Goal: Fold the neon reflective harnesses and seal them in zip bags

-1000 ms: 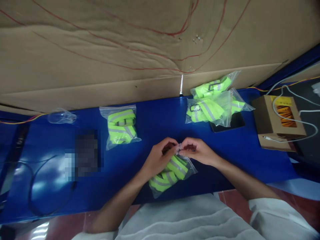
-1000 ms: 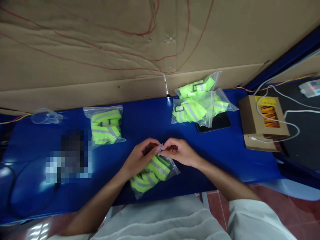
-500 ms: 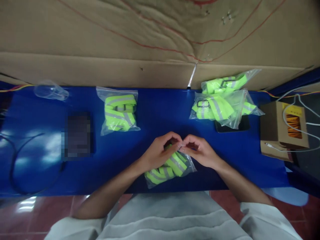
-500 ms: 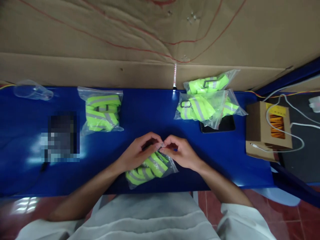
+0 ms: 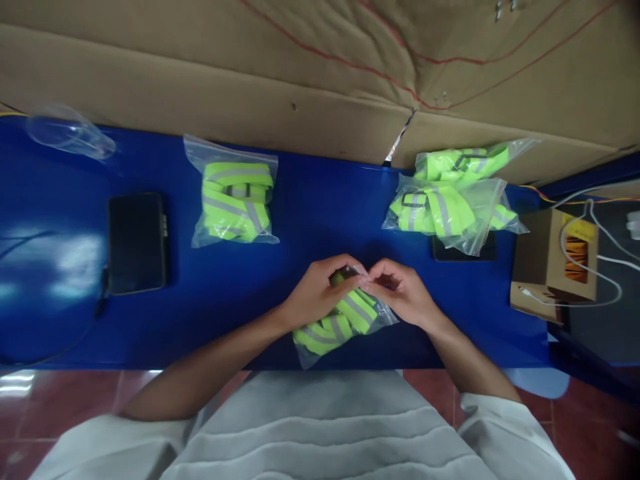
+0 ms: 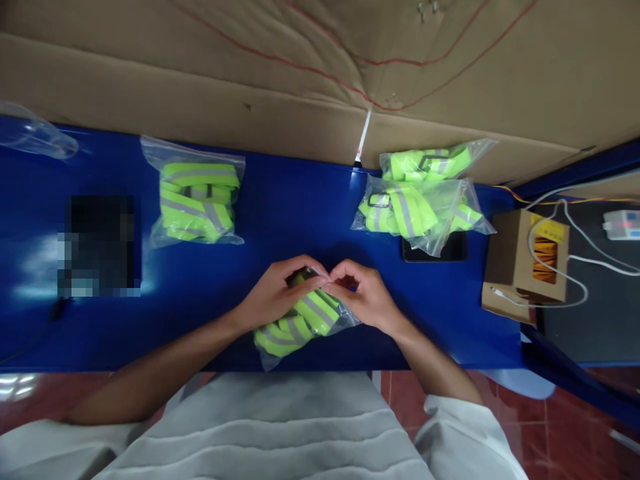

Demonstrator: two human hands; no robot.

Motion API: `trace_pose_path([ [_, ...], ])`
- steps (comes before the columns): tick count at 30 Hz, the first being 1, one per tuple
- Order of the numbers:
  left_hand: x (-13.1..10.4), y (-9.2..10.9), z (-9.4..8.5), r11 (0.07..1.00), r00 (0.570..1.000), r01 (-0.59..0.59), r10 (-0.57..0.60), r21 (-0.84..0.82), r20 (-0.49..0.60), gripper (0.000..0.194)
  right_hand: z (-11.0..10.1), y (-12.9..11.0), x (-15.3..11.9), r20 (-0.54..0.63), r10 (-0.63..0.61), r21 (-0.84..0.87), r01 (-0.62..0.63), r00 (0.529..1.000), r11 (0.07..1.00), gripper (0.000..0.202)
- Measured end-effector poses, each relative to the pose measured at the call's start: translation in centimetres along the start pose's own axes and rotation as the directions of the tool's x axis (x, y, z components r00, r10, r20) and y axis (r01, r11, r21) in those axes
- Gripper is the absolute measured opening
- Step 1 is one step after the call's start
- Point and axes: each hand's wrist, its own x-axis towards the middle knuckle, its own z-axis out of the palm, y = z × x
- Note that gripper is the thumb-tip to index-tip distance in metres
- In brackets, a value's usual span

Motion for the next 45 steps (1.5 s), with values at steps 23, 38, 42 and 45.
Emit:
trace_pose_path([
  [23, -6.7, 0.0, -12.8, 0.608, 0.671, 0.297, 0.415, 0.736, -0.614, 0.050, -1.1, 1.8, -0.3, -0.030, -0.102, -0.318, 0.088, 0.994, 0.944, 0.020],
  [38, -8.2, -6.4, -21.5, 0.507, 0.518, 0.691, 0.151, 0.516, -0.842, 0.089, -1.5, 2.4, -0.1, -0.007, -0.135, -0.424, 0.120, 0.991, 0.898, 0.025],
  [42, -9.6, -6.6, -20.8, 0.584, 0.556, 0.623, 0.138, 0.521, -0.820, 0.116, -1.7, 2.6, -0.1, 0.002, -0.143, -0.428, 0.130, 0.990, 0.894, 0.024],
  [45, -11.8, -6.8, -19.3, 0.627, 0.608, 0.541, 0.170, 0.561, -0.776, 0.111, -1.7, 2.7, -0.1, -0.011, -0.148, -0.427, 0.129, 0.989, 0.895, 0.025],
])
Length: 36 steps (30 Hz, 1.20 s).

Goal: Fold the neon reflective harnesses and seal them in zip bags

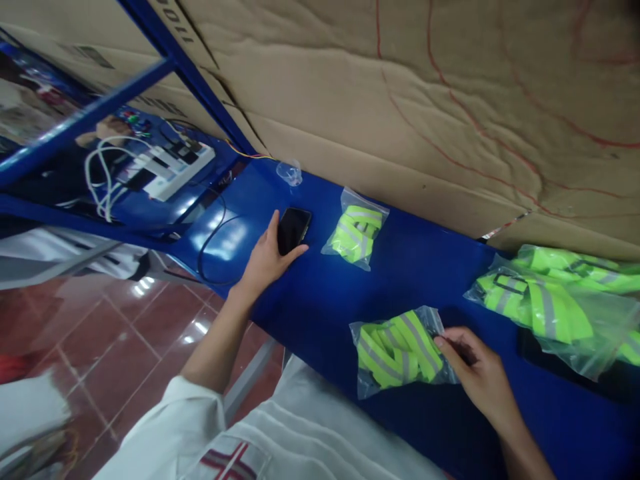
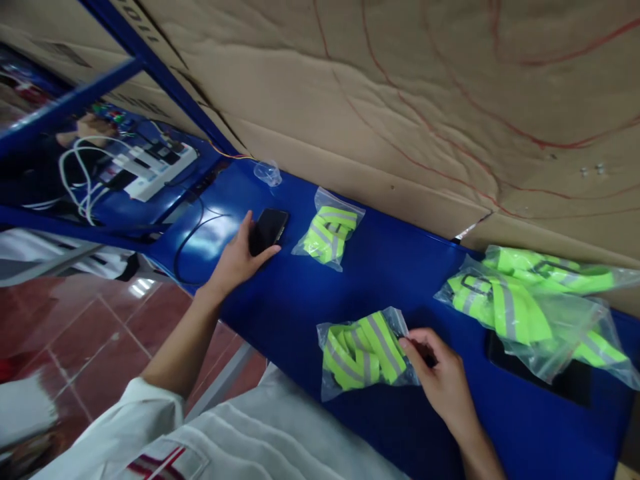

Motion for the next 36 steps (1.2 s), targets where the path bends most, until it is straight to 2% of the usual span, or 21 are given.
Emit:
trace_pose_path([
  [2, -2.4, -0.5, -0.5, 0.998, 0.995, -0.065, 0.066, 0.027, -0.073, 0.097, 0.0, 0.1, 0.0, -0.005, 0.012, -0.004, -0.012, 1.000, 1.000, 0.025],
  [4, -5.0, -1.2, -1.0, 0.993, 0.986, -0.068, 0.081, 0.093, -0.145, 0.085, 0.0, 0.4, 0.1, -0.004, 0.026, -0.015, -0.026, 1.000, 1.000, 0.026],
  [7, -8.0, -2.3, -1.5, 0.985, 0.987, -0.061, 0.083, 0.161, -0.135, 0.072, 0.0, 0.8, 0.1, -0.006, 0.048, -0.030, -0.048, 0.999, 0.998, 0.026],
  [9, -8.8, -2.8, -1.6, 0.977, 0.989, -0.085, 0.106, 0.193, -0.102, 0.063, -0.1, 0.9, 0.2, -0.008, 0.063, -0.029, -0.063, 0.998, 0.998, 0.026],
  [12, -8.2, -3.0, -1.4, 0.972, 0.990, -0.095, 0.116, 0.217, -0.085, 0.047, -0.2, 0.9, 0.3, -0.013, 0.077, -0.021, -0.077, 0.997, 0.997, 0.027],
  [15, -5.7, -2.7, -1.2, 0.976, 0.990, -0.072, 0.096, 0.208, -0.108, 0.039, -0.2, 0.4, 0.4, -0.015, 0.076, -0.013, -0.077, 0.997, 0.997, 0.027],
  [20, -0.5, -2.8, -1.1, 0.978, 0.988, -0.111, 0.128, 0.176, -0.087, 0.047, -0.3, 0.0, 0.5, -0.020, 0.066, -0.014, -0.066, 0.998, 0.998, 0.028],
  [23, 1.0, -3.3, -1.0, 0.980, 0.985, -0.160, 0.167, 0.120, -0.052, 0.056, -0.4, 0.2, 0.6, -0.020, 0.063, -0.013, -0.063, 0.998, 0.998, 0.029],
  [27, 0.2, -3.7, -0.7, 0.986, 0.985, -0.157, 0.160, 0.057, -0.056, 0.063, -0.5, 0.6, 0.6, -0.006, 0.059, -0.008, -0.059, 0.998, 0.998, 0.027],
  [32, -1.7, -3.5, -1.0, 0.991, 0.991, -0.110, 0.115, 0.070, -0.069, 0.061, -0.5, 0.7, 0.5, 0.001, 0.044, 0.001, -0.044, 0.999, 0.999, 0.026],
  [34, -2.3, -3.5, -1.2, 0.988, 0.989, -0.119, 0.127, 0.101, -0.074, 0.055, -0.5, 0.7, 0.5, -0.007, 0.046, -0.001, -0.046, 0.999, 0.999, 0.028],
  [36, -2.8, -3.7, -1.6, 0.982, 0.981, -0.136, 0.152, 0.130, -0.121, 0.042, -0.5, 0.6, 0.4, -0.020, 0.045, 0.000, -0.045, 0.999, 0.999, 0.028],
])
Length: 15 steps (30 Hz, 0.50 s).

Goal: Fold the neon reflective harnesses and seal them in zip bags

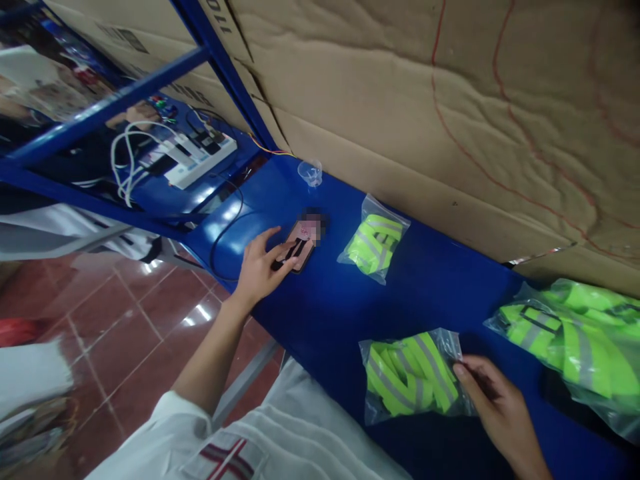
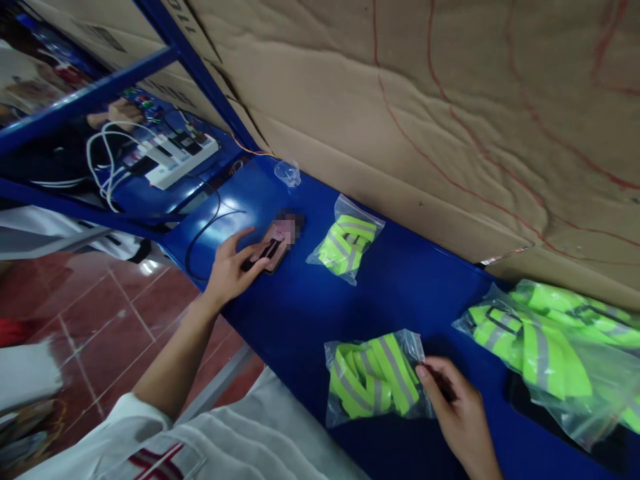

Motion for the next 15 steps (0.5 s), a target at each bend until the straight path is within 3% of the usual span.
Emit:
trace_pose_path([
  [3, -0.9, -0.5, -0.5, 1.000, 0.991, -0.011, 0.014, 0.020, -0.134, 0.042, 0.1, 0.2, -0.1, -0.007, -0.011, -0.002, 0.011, 1.000, 1.000, 0.029],
  [6, -1.7, -1.1, -0.6, 0.999, 0.983, -0.049, 0.050, 0.012, -0.179, 0.039, 0.3, 0.6, 0.0, -0.004, -0.020, -0.008, 0.020, 1.000, 1.000, 0.029],
  [9, -1.7, -1.2, -0.3, 0.998, 0.982, -0.068, 0.068, 0.001, -0.175, 0.028, 0.4, 0.8, 0.2, -0.017, -0.031, 0.000, 0.031, 0.999, 1.000, 0.030],
  [15, -1.3, -0.8, 0.2, 0.999, 0.993, -0.040, 0.042, 0.021, -0.108, 0.042, 0.5, 0.5, 0.2, -0.011, -0.025, 0.023, 0.025, 1.000, 0.999, 0.030],
])
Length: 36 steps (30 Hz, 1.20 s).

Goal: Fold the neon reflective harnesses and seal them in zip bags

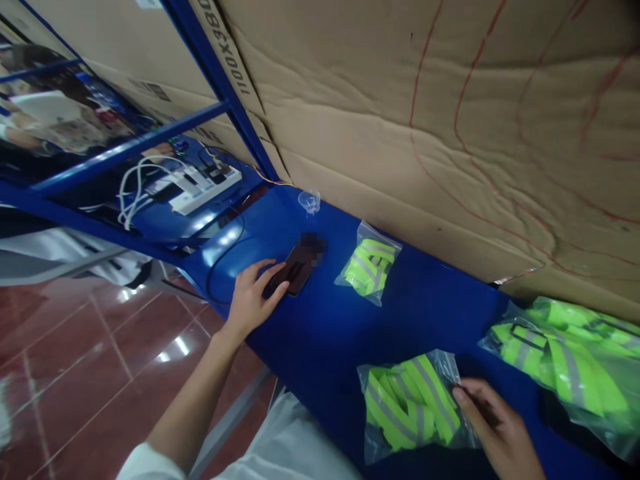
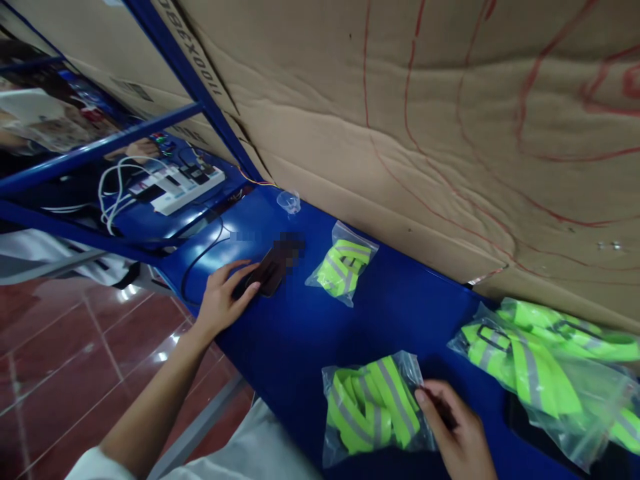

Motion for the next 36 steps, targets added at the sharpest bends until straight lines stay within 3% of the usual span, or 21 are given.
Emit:
trace_pose_path([
  [7, -0.9, -0.7, 0.5, 0.999, 0.996, 0.035, -0.034, -0.016, 0.078, 0.063, -0.1, -0.1, 0.1, -0.024, 0.009, -0.014, -0.009, 1.000, 1.000, 0.032],
  [15, -0.5, -0.3, 0.4, 0.999, 0.989, 0.052, -0.051, 0.000, 0.142, 0.050, -0.1, -0.2, 0.0, -0.038, 0.029, -0.011, -0.029, 0.999, 1.000, 0.033],
  [20, -0.4, -0.2, 0.3, 0.998, 0.991, 0.066, -0.065, -0.005, 0.121, 0.060, -0.1, -0.2, 0.0, -0.036, 0.026, -0.013, -0.027, 0.999, 1.000, 0.032],
  [28, -0.3, 0.7, 0.5, 0.998, 0.980, -0.011, -0.001, 0.062, 0.201, 0.052, -0.2, -0.4, -0.1, -0.051, 0.022, -0.028, -0.023, 0.998, 0.999, 0.031],
  [36, -1.1, 0.4, 0.2, 1.000, 0.993, 0.000, -0.004, 0.029, 0.114, 0.051, -0.3, -0.5, 0.2, -0.052, 0.024, -0.009, -0.024, 0.998, 1.000, 0.034],
])
